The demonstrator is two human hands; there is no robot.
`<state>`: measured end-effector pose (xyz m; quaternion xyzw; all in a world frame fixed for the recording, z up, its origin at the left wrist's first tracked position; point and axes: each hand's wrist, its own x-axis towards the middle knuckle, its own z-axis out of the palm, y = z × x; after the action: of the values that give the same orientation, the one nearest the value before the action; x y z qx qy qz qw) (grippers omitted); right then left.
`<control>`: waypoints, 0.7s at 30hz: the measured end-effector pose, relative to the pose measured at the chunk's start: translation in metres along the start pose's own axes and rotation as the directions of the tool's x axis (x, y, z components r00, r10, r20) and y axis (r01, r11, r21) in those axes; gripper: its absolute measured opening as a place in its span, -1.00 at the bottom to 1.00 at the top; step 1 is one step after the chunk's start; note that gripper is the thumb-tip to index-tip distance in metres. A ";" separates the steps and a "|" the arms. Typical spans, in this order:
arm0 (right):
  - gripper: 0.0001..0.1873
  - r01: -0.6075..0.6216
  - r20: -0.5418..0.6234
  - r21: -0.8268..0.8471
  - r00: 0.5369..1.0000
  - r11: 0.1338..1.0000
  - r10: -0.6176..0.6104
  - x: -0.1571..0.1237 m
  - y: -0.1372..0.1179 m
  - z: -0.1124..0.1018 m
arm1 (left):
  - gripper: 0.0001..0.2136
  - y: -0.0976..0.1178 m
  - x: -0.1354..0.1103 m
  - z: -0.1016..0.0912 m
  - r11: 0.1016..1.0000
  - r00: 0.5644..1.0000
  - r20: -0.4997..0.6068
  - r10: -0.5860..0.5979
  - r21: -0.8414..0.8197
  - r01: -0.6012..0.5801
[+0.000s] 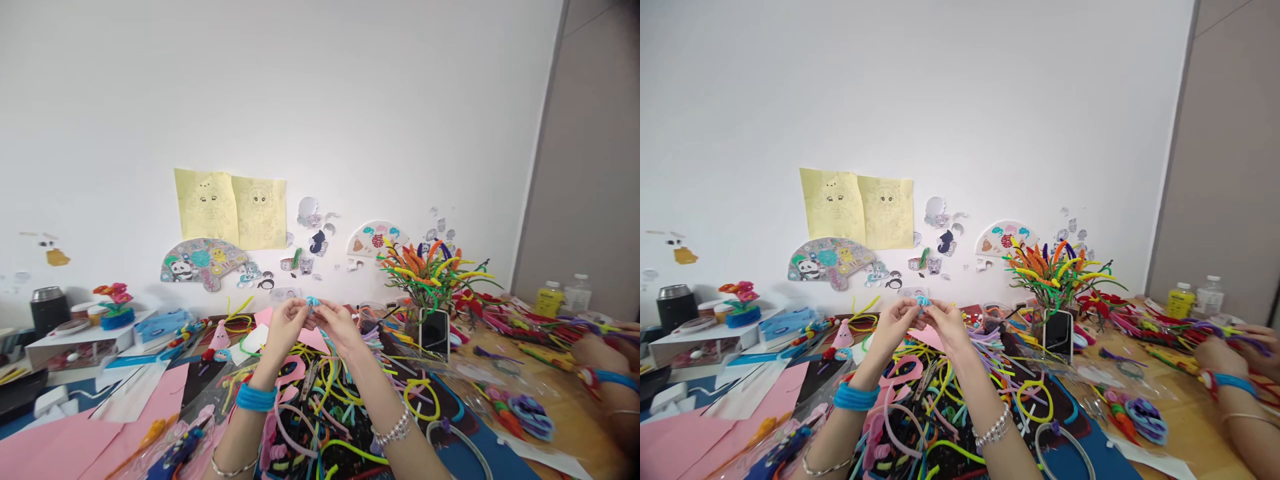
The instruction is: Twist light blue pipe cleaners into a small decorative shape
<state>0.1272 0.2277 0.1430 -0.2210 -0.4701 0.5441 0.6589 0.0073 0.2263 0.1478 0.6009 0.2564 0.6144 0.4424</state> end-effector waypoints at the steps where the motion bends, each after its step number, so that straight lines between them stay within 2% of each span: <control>1: -0.76 -0.019 0.014 0.020 1.000 1.000 0.018 0.000 0.000 0.000 | -0.80 -0.001 0.000 0.000 1.000 1.000 0.003 -0.002 -0.004 0.002; 7: -0.75 -0.065 0.051 0.076 0.997 0.995 0.062 0.001 0.001 -0.001 | -0.78 -0.006 0.002 0.000 0.999 1.000 0.007 -0.011 -0.031 0.011; 16: -0.80 -0.088 0.061 0.062 0.995 0.994 0.084 0.004 0.002 -0.001 | -0.78 -0.009 0.002 0.007 0.999 1.000 -0.018 -0.023 -0.030 0.023; 21: -0.80 -0.028 0.042 -0.020 0.999 0.999 0.029 0.003 0.001 0.000 | -0.80 -0.012 0.001 0.006 0.999 0.999 -0.046 0.026 0.046 -0.024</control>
<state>0.1268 0.2307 0.1428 -0.2226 -0.4860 0.5532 0.6389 0.0157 0.2320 0.1390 0.5995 0.2730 0.6278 0.4146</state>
